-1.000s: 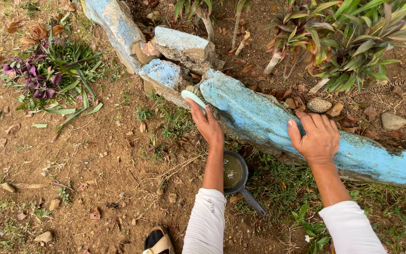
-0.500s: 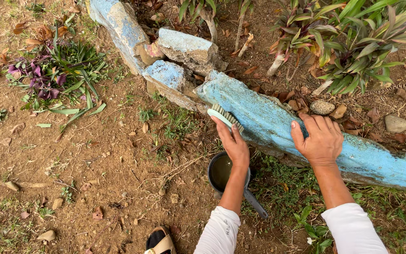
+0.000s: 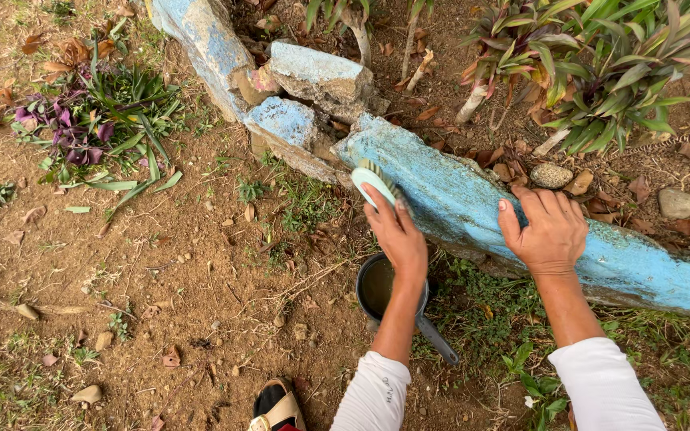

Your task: The person scrubs a low, light-blue painted stone wall using a brush and water from a black pan. They repeatedly dip the brush into the water and scrub the wall surface, occasionally switching to a sponge.

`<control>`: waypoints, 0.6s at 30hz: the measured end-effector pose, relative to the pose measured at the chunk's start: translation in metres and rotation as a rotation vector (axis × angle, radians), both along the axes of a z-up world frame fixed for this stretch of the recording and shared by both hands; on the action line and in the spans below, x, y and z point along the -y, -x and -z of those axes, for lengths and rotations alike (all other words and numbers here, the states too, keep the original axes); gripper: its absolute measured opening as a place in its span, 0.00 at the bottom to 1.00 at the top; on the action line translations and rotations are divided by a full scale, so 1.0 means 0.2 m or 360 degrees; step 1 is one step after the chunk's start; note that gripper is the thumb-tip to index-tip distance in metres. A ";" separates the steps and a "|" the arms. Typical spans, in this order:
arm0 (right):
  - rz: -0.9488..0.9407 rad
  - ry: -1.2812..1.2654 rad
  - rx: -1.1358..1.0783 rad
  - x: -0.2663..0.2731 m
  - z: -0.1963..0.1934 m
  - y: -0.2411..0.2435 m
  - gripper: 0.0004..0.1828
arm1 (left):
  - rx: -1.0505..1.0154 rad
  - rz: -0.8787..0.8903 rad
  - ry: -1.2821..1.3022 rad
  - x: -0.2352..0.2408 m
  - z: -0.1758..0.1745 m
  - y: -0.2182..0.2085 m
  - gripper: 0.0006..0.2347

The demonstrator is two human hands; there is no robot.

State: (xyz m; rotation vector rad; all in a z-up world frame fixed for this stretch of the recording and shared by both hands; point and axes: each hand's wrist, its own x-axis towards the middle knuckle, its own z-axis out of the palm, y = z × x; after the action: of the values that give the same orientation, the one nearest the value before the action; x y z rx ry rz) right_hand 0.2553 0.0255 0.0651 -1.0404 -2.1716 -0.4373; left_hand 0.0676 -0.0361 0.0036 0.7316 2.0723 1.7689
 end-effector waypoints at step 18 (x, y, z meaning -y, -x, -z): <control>0.0008 -0.0010 0.0009 -0.01 0.00 0.00 0.14 | -0.0194 0.0026 -0.0010 0.03 -0.06 0.02 0.28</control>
State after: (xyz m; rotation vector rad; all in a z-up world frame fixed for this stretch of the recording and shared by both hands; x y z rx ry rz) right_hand 0.2552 0.0277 0.0646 -1.0429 -2.1716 -0.4492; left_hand 0.0636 -0.0424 0.0150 0.8760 2.1323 1.7636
